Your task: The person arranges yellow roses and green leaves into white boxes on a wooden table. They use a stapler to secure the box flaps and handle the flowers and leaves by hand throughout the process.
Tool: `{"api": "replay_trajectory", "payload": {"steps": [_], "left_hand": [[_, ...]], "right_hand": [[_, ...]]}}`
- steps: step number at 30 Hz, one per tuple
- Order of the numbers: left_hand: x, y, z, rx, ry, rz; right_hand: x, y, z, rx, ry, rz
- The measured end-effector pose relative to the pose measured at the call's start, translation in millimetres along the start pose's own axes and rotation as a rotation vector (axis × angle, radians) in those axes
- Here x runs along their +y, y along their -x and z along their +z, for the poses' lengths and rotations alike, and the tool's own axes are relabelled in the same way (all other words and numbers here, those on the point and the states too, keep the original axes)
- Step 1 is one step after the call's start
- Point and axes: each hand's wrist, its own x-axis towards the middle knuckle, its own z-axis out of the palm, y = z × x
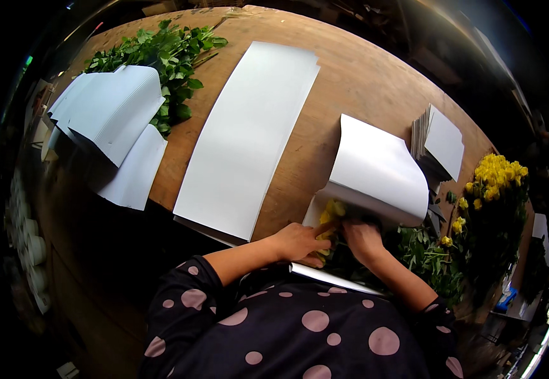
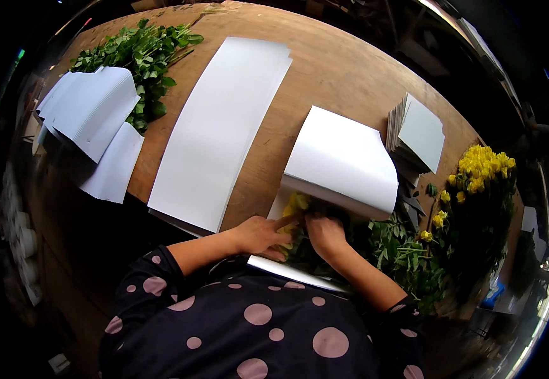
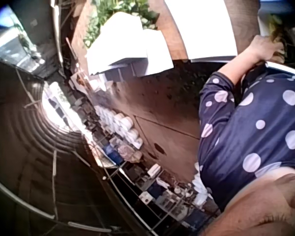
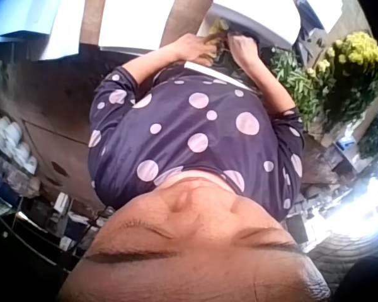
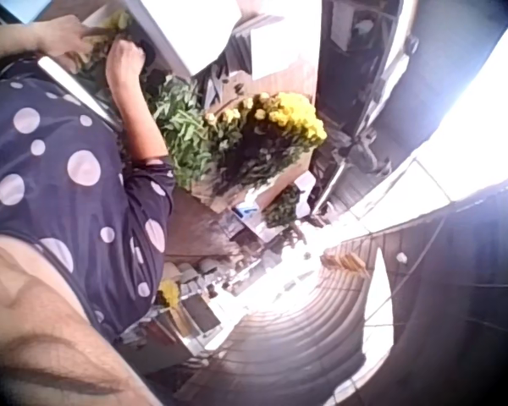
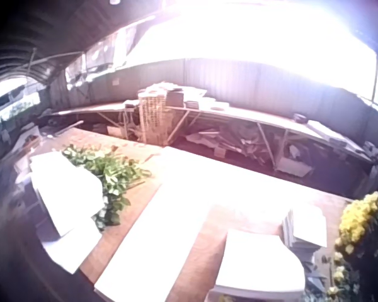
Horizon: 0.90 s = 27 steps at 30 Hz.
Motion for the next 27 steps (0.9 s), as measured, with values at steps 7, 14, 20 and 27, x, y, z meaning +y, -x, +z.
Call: {"api": "replay_trajectory", "payload": {"steps": [7,14,20,27], "left_hand": [[2.3,-2.5,-4.2,-0.046,0.009,-0.046],[3.5,-2.8,-5.6,-0.115,0.015,-0.091],[3.8,-4.9,-8.4,-0.144,0.021,-0.081],[4.2,-5.6,-8.9,-0.139,0.018,-0.075]], "right_hand": [[7.7,-4.5,-0.1,0.244,0.168,-0.007],[17.1,-8.3,14.8,0.398,0.247,-0.106],[14.6,-14.5,17.9,0.283,0.253,-0.059],[20.2,-18.4,11.9,0.178,0.114,-0.009]]}}
